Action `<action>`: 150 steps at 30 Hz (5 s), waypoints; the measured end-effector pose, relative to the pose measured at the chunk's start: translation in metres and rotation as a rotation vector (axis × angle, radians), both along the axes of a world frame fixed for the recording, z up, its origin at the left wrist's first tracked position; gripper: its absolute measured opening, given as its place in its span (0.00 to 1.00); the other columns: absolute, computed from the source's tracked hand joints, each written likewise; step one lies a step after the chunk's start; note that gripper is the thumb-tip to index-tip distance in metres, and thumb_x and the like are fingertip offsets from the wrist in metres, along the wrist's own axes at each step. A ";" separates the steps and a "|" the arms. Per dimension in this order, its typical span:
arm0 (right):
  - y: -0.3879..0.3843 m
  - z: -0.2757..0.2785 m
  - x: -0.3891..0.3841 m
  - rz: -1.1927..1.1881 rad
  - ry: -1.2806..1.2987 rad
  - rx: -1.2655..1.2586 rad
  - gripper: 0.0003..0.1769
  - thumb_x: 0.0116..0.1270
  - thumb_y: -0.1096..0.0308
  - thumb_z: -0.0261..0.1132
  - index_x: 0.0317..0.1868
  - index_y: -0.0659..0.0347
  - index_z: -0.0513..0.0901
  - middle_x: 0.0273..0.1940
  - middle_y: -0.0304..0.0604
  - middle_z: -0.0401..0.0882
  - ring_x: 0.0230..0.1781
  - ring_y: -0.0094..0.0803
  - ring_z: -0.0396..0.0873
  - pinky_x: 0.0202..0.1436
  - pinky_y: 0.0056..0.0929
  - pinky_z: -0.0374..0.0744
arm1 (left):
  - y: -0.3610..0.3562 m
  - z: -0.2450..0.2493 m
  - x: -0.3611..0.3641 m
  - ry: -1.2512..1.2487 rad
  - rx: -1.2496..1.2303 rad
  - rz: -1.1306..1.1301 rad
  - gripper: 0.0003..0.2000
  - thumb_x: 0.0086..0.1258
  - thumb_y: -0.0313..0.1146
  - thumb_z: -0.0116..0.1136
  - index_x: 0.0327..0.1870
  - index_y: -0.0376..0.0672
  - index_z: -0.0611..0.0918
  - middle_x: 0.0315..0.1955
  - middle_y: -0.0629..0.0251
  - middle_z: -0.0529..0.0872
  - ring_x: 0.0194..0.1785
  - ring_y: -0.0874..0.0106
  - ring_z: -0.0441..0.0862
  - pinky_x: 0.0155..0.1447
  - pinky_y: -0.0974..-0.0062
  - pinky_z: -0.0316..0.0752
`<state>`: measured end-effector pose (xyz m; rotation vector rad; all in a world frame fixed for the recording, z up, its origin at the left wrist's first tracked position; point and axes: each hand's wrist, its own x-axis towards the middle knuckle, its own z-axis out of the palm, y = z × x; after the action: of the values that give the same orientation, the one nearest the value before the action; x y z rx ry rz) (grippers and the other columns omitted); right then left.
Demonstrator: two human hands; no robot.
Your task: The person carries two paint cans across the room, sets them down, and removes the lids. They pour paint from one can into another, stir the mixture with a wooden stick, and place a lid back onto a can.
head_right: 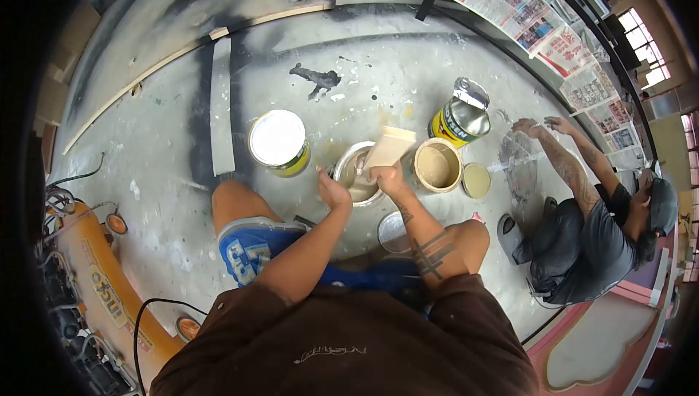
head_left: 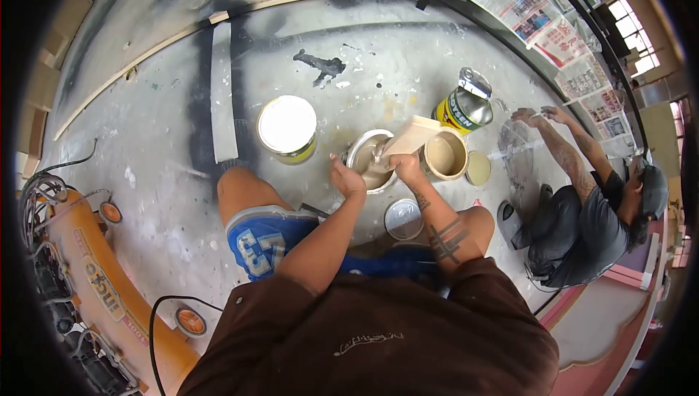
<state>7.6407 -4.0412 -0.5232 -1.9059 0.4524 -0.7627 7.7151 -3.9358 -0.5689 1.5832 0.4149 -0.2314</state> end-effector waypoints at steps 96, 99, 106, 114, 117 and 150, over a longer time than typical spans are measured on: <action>-0.004 0.044 0.010 0.053 -0.328 0.088 0.15 0.44 0.77 0.57 0.36 0.68 0.79 0.38 0.50 0.80 0.42 0.44 0.79 0.53 0.41 0.80 | 0.008 -0.020 0.001 0.005 0.095 -0.062 0.37 0.80 0.58 0.37 0.51 0.22 0.82 0.50 0.31 0.83 0.55 0.40 0.77 0.65 0.54 0.66; 0.006 0.001 0.014 -0.129 -0.278 0.175 0.20 0.46 0.73 0.57 0.44 0.70 0.77 0.39 0.50 0.78 0.44 0.44 0.79 0.56 0.43 0.79 | 0.009 -0.012 0.001 -0.024 0.120 -0.093 0.36 0.80 0.57 0.37 0.53 0.23 0.82 0.50 0.31 0.83 0.56 0.40 0.77 0.65 0.53 0.66; -0.011 0.057 0.001 0.167 -0.510 0.645 0.18 0.48 0.78 0.60 0.43 0.71 0.79 0.42 0.51 0.79 0.49 0.45 0.79 0.58 0.47 0.77 | 0.010 -0.017 0.000 0.080 0.077 -0.093 0.37 0.80 0.58 0.36 0.55 0.24 0.81 0.54 0.33 0.82 0.59 0.42 0.77 0.67 0.54 0.65; -0.006 0.053 -0.001 -0.116 -0.211 0.325 0.19 0.45 0.71 0.53 0.37 0.74 0.78 0.39 0.53 0.82 0.35 0.42 0.83 0.42 0.36 0.83 | 0.003 -0.012 0.000 0.021 -0.053 -0.008 0.35 0.80 0.56 0.38 0.55 0.23 0.81 0.54 0.31 0.82 0.59 0.40 0.78 0.66 0.54 0.66; -0.005 0.058 0.003 -0.129 -0.464 0.553 0.17 0.46 0.79 0.54 0.38 0.70 0.82 0.35 0.47 0.83 0.35 0.37 0.83 0.42 0.30 0.81 | 0.006 -0.013 0.001 0.102 -0.023 -0.113 0.37 0.80 0.58 0.39 0.66 0.24 0.74 0.66 0.40 0.77 0.68 0.52 0.74 0.74 0.65 0.62; 0.018 -0.006 0.010 -0.221 -0.351 0.478 0.05 0.48 0.77 0.63 0.25 0.70 0.84 0.34 0.45 0.85 0.33 0.31 0.82 0.37 0.33 0.80 | 0.000 -0.022 0.004 0.089 -0.401 -0.069 0.38 0.82 0.57 0.35 0.77 0.27 0.60 0.78 0.43 0.59 0.77 0.54 0.64 0.79 0.64 0.58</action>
<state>7.6507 -4.0230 -0.5290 -1.2616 0.5703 -1.0095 7.7188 -3.9361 -0.5914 1.1968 0.3570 -0.4133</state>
